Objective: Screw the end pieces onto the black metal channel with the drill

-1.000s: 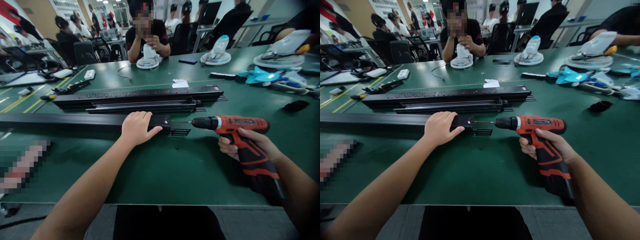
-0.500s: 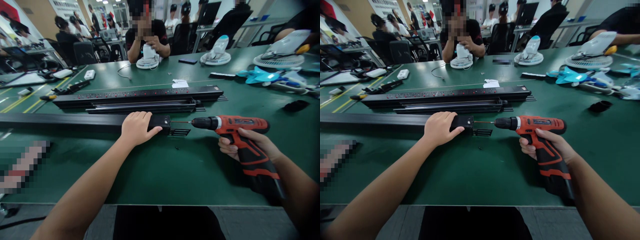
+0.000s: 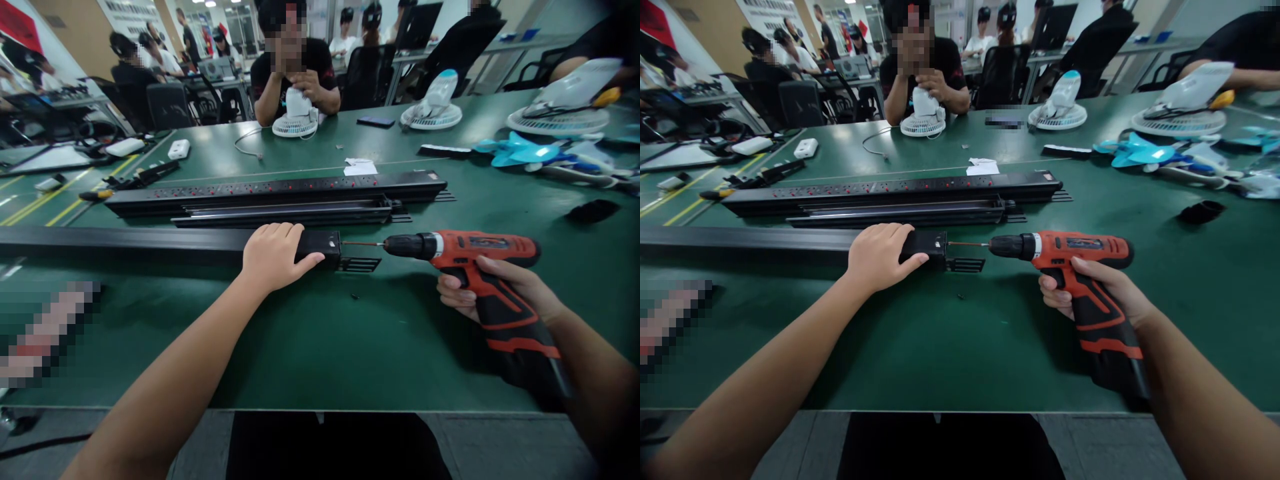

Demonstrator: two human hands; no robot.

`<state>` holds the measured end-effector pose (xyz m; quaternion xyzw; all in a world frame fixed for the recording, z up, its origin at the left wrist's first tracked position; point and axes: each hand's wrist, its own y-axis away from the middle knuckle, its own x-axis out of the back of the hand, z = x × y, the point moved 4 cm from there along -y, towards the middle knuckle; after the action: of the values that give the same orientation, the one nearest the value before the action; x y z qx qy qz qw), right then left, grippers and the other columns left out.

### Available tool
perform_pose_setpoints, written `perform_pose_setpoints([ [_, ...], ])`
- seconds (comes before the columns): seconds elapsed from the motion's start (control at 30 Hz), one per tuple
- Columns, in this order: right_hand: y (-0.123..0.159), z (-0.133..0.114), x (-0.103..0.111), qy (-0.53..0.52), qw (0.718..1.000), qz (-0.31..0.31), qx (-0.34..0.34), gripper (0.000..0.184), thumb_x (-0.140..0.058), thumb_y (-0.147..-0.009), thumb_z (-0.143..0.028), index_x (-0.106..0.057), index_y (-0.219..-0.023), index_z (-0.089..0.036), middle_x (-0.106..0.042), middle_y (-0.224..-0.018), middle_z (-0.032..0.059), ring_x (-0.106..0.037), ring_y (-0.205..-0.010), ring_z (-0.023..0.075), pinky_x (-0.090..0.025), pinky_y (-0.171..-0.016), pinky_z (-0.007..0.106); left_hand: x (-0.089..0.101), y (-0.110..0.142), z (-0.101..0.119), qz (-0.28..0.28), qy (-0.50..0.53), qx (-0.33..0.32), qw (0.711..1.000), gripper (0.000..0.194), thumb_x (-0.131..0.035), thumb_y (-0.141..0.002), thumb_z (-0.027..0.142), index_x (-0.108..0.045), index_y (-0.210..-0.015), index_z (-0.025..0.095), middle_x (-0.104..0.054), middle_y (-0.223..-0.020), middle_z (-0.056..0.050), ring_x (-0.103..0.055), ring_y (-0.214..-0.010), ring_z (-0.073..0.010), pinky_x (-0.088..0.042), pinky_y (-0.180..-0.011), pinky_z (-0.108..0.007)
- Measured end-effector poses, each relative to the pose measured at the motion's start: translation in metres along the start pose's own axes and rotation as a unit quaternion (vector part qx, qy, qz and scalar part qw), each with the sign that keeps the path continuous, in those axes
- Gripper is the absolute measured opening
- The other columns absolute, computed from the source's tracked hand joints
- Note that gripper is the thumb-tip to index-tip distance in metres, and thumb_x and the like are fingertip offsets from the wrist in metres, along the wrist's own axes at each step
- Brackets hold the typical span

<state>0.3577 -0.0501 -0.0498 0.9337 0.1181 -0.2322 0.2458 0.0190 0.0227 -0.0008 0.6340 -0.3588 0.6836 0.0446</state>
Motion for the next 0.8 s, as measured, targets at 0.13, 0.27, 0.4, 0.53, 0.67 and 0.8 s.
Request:
perform_pose_setpoints([
  [0.13, 0.0001, -0.0003, 0.0004, -0.001, 1.0, 0.002, -0.005, 0.031, -0.054, -0.068, -0.049, -0.053, -0.088, -0.025, -0.049, -0.068, -0.0011, -0.034, -0.052, 0.0079, -0.039, -0.044, 0.021, 0.0003, 0.0003, 0.0004, 0.0, -0.001, 0.001, 1.0, 0.068, -0.041, -0.098, 0.072, -0.068, -0.122, 0.015, -0.075, -0.113, -0.013, -0.069, -0.103, -0.033, -0.05, -0.093, -0.046],
  [0.27, 0.0004, -0.0003, 0.0009, 0.004, 1.0, 0.003, -0.012, 0.031, -0.054, -0.067, -0.05, -0.053, -0.085, -0.025, -0.047, -0.067, -0.0016, -0.033, -0.052, 0.008, -0.038, -0.043, 0.021, 0.0001, 0.0003, 0.0006, -0.001, -0.001, 0.002, 1.0, 0.068, -0.041, -0.098, 0.072, -0.068, -0.122, 0.015, -0.075, -0.113, -0.013, -0.069, -0.103, -0.0328, -0.05, -0.093, -0.046],
  [0.4, 0.0007, -0.0005, -0.0011, 0.008, 1.0, 0.011, -0.007, 0.032, -0.053, -0.067, -0.05, -0.052, -0.088, -0.027, -0.048, -0.069, -0.0014, -0.034, -0.051, 0.0082, -0.038, -0.042, 0.021, -0.0002, 0.0, 0.0003, -0.002, -0.004, 0.001, 1.0, 0.069, -0.041, -0.098, 0.073, -0.068, -0.121, 0.014, -0.075, -0.112, -0.013, -0.069, -0.102, -0.0326, -0.05, -0.093, -0.046],
  [0.53, 0.0007, -0.0011, -0.0015, 0.011, 1.0, 0.01, -0.002, 0.032, -0.052, -0.068, -0.049, -0.052, -0.09, -0.027, -0.048, -0.069, -0.0014, -0.034, -0.051, 0.0083, -0.038, -0.043, 0.022, -0.0003, 0.0002, -0.0002, -0.002, -0.006, 0.0, 1.0, 0.067, -0.041, -0.098, 0.072, -0.068, -0.122, 0.016, -0.075, -0.112, -0.013, -0.068, -0.103, -0.0322, -0.05, -0.092, -0.045],
  [0.67, 0.0002, -0.0013, 0.0001, 0.022, 1.0, 0.005, 0.0, 0.034, -0.051, -0.068, -0.05, -0.051, -0.094, -0.028, -0.049, -0.07, -0.0014, -0.034, -0.051, 0.0088, -0.039, -0.043, 0.023, 0.0002, 0.0002, -0.0002, -0.006, -0.003, 0.001, 1.0, 0.068, -0.041, -0.098, 0.072, -0.068, -0.123, 0.014, -0.074, -0.113, -0.014, -0.068, -0.103, -0.0327, -0.05, -0.093, -0.046],
  [0.8, 0.0003, -0.0015, -0.0007, 0.041, 0.999, 0.008, 0.006, 0.035, -0.051, -0.068, -0.052, -0.051, -0.094, -0.028, -0.048, -0.069, -0.0017, -0.034, -0.05, 0.009, -0.038, -0.043, 0.023, 0.0007, 0.0, 0.0, -0.008, 0.003, 0.003, 1.0, 0.069, -0.042, -0.098, 0.072, -0.068, -0.123, 0.013, -0.074, -0.113, -0.014, -0.068, -0.103, -0.0337, -0.05, -0.094, -0.047],
])
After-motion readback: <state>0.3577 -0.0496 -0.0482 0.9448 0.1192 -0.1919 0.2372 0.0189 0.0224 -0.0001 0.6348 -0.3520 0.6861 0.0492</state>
